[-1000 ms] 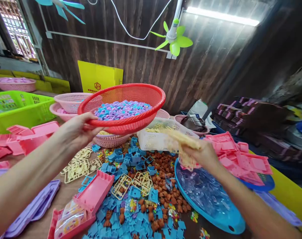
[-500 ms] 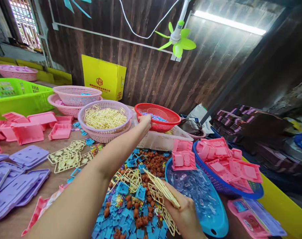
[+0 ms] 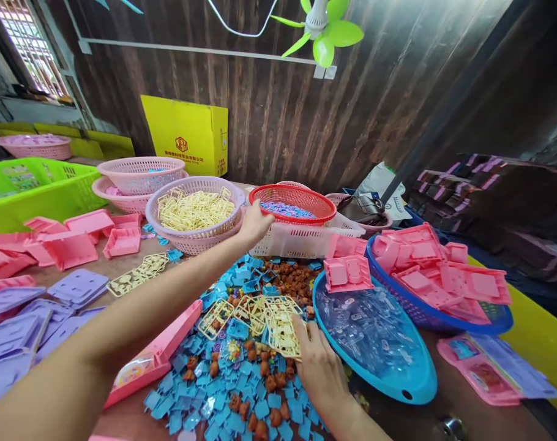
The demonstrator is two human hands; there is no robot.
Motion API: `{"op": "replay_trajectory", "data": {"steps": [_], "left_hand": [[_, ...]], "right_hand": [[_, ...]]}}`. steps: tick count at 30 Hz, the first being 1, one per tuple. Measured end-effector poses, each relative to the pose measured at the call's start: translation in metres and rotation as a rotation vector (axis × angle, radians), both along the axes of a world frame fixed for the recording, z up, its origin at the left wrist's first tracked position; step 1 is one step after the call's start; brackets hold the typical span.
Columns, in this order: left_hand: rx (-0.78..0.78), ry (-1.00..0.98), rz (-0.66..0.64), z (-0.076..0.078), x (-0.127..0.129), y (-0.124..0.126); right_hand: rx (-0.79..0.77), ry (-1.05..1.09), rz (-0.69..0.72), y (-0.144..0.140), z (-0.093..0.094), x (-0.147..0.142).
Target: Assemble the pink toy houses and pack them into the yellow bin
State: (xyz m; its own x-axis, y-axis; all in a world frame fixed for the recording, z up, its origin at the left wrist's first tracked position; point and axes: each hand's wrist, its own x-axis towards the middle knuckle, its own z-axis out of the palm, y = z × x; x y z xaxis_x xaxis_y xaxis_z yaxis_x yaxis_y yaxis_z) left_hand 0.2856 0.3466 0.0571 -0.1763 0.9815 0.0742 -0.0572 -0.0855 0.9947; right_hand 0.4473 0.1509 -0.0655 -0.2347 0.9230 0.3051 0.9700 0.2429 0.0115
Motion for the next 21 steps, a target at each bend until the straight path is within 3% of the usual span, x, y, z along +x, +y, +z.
{"op": "replay_trajectory", "data": {"steps": [3,5,9,13,17,21], "left_hand": [[0.11,0.894,-0.348,-0.029,-0.022,-0.048],[0.083,1.125,-0.46,-0.052,-0.033,-0.073],[0.051,1.293,-0.512,-0.085,-0.04,-0.098],[0.052,1.375,-0.538,-0.093,-0.03,-0.101],[0.002,1.366,-0.531,-0.091,-0.027,-0.098],[-0.074,1.309,-0.542,-0.082,-0.053,-0.092]], "right_hand": [[-0.056,0.001,-0.038,0.005,0.011,-0.008],[-0.116,0.024,-0.078,0.012,0.026,-0.013],[-0.216,0.058,-0.151,0.027,0.056,-0.021],[-0.165,0.037,-0.193,0.039,0.07,-0.03],[-0.131,-0.05,-0.203,0.046,0.059,-0.038],[-0.154,-0.094,-0.142,0.047,0.033,-0.041]]}}
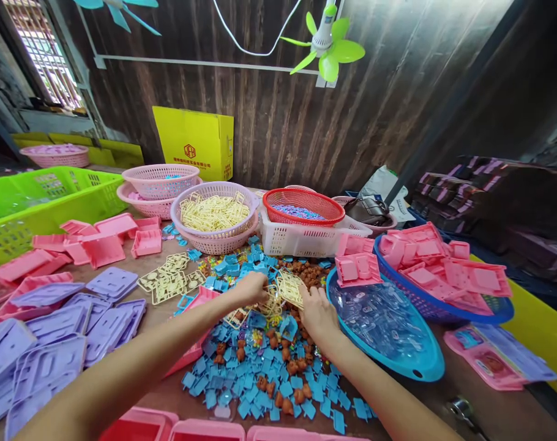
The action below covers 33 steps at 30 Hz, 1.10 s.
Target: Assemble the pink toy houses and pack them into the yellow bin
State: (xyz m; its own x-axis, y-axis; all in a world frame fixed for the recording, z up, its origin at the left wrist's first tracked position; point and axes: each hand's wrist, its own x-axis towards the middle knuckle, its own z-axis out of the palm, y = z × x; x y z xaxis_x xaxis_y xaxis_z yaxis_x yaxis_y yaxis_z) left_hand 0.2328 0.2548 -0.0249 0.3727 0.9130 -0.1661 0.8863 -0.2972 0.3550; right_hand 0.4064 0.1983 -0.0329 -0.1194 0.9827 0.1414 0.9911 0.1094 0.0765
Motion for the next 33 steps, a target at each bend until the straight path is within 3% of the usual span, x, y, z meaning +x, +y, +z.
{"op": "replay_trajectory", "data": {"steps": [6,12,17,21,25,29,33], "left_hand": [[-0.028,-0.061,0.046,0.005,-0.045,0.001],[0.085,-0.1,0.119,-0.012,-0.048,-0.019],[0.06,-0.192,0.161,-0.001,-0.051,-0.024],[-0.028,-0.308,0.181,0.014,-0.059,-0.026],[-0.193,-0.511,0.215,0.016,-0.068,-0.04],[-0.427,-0.894,0.356,0.01,-0.074,-0.052],[-0.467,-1.053,0.452,0.01,-0.075,-0.058]], "right_hand": [[-0.033,0.131,0.106,-0.002,-0.025,0.011],[-0.011,0.342,0.254,-0.01,-0.028,0.033],[0.131,0.333,0.302,-0.005,-0.017,0.027],[0.072,0.287,0.348,0.015,-0.01,0.002],[0.05,0.319,0.373,0.028,-0.01,-0.016],[0.07,0.432,0.41,0.033,-0.008,-0.015],[0.074,0.623,0.407,0.044,-0.003,-0.006]]}}
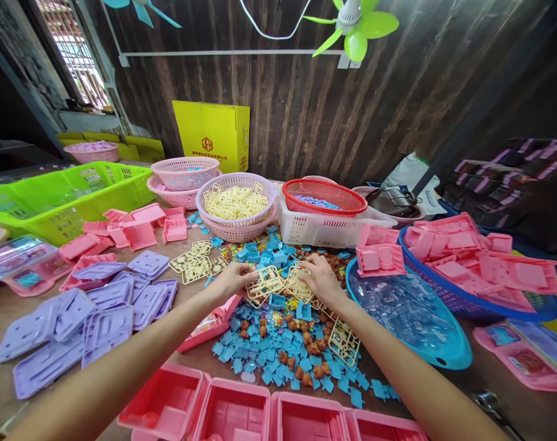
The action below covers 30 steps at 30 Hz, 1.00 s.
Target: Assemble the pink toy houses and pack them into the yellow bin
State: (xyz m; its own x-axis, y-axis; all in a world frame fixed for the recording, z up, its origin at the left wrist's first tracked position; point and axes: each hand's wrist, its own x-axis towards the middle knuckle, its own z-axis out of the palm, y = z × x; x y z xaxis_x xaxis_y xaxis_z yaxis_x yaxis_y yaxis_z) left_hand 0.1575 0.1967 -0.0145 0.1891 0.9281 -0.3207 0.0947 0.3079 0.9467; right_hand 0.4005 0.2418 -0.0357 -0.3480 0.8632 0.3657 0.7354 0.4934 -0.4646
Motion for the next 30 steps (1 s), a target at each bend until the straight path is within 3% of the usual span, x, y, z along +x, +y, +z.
{"op": "replay_trajectory", "data": {"steps": [5,8,13,17,21,26,30], "left_hand": [[-0.003,-0.188,0.109,0.004,0.007,-0.01],[0.003,-0.274,0.152,0.003,0.019,-0.015],[0.017,-0.341,0.253,-0.005,0.039,-0.023],[-0.024,-0.385,0.322,-0.006,0.045,-0.028],[0.06,-0.416,0.315,-0.001,0.045,-0.031],[0.171,-0.263,0.266,-0.002,0.05,-0.033],[0.206,-0.223,0.176,-0.009,0.054,-0.035]], "right_hand": [[-0.09,0.261,-0.084,0.005,0.01,0.002],[-0.162,0.382,-0.107,-0.012,0.011,-0.013],[-0.427,0.753,-0.112,-0.043,0.006,-0.046],[-0.355,0.711,-0.155,-0.043,0.008,-0.049],[-0.229,0.662,-0.246,-0.04,0.013,-0.05],[-0.458,0.859,-0.123,-0.049,0.012,-0.065],[-0.446,0.947,-0.049,-0.053,0.012,-0.074]]}}
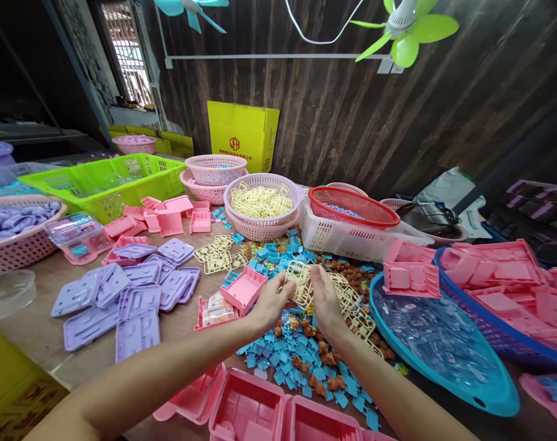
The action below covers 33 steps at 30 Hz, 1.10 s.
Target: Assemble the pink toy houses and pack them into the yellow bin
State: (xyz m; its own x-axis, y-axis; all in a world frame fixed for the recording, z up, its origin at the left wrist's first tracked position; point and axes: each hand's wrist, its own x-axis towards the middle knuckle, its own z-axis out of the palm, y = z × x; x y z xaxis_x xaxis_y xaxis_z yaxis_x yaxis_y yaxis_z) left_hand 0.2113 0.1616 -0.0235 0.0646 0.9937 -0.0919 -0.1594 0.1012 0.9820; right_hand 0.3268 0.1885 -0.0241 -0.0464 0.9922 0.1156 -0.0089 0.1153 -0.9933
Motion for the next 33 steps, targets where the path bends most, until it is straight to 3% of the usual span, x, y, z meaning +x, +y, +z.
{"op": "replay_trajectory", "data": {"steps": [5,8,10,13,16,19,22,24,28,30,32,33], "left_hand": [[0.104,0.265,0.011,-0.003,-0.001,-0.003],[0.158,0.477,-0.096,0.003,-0.015,0.003],[0.212,0.7,-0.085,0.008,-0.038,0.015],[0.221,1.218,0.139,0.011,-0.092,0.038],[0.1,1.378,0.169,-0.002,-0.147,0.056],[0.002,1.428,0.078,-0.023,-0.178,0.063],[-0.036,1.452,0.046,-0.031,-0.187,0.067],[-0.046,1.459,0.084,-0.025,-0.186,0.068],[0.013,1.459,0.259,0.005,-0.166,0.055],[0.114,1.335,0.299,0.018,-0.138,0.038],[0.259,0.92,0.249,0.026,-0.101,0.015],[0.301,0.684,0.163,0.028,-0.082,0.003]], "right_hand": [[-0.05,0.123,0.025,-0.001,-0.001,-0.01],[-0.12,0.157,0.063,-0.001,0.0,-0.011],[-0.169,0.167,0.085,0.001,0.005,-0.005],[-0.234,0.153,0.126,0.003,0.013,0.011],[-0.264,0.094,0.189,0.002,0.015,0.026],[-0.262,0.062,0.217,-0.002,0.01,0.03],[-0.251,0.043,0.219,-0.007,0.007,0.028],[-0.244,0.035,0.201,-0.008,0.008,0.026],[-0.261,0.079,0.176,-0.013,0.015,0.022],[-0.271,0.134,0.174,-0.017,0.018,0.015],[-0.266,0.2,0.178,-0.024,0.022,0.005],[-0.258,0.232,0.186,-0.027,0.024,0.0]]}}
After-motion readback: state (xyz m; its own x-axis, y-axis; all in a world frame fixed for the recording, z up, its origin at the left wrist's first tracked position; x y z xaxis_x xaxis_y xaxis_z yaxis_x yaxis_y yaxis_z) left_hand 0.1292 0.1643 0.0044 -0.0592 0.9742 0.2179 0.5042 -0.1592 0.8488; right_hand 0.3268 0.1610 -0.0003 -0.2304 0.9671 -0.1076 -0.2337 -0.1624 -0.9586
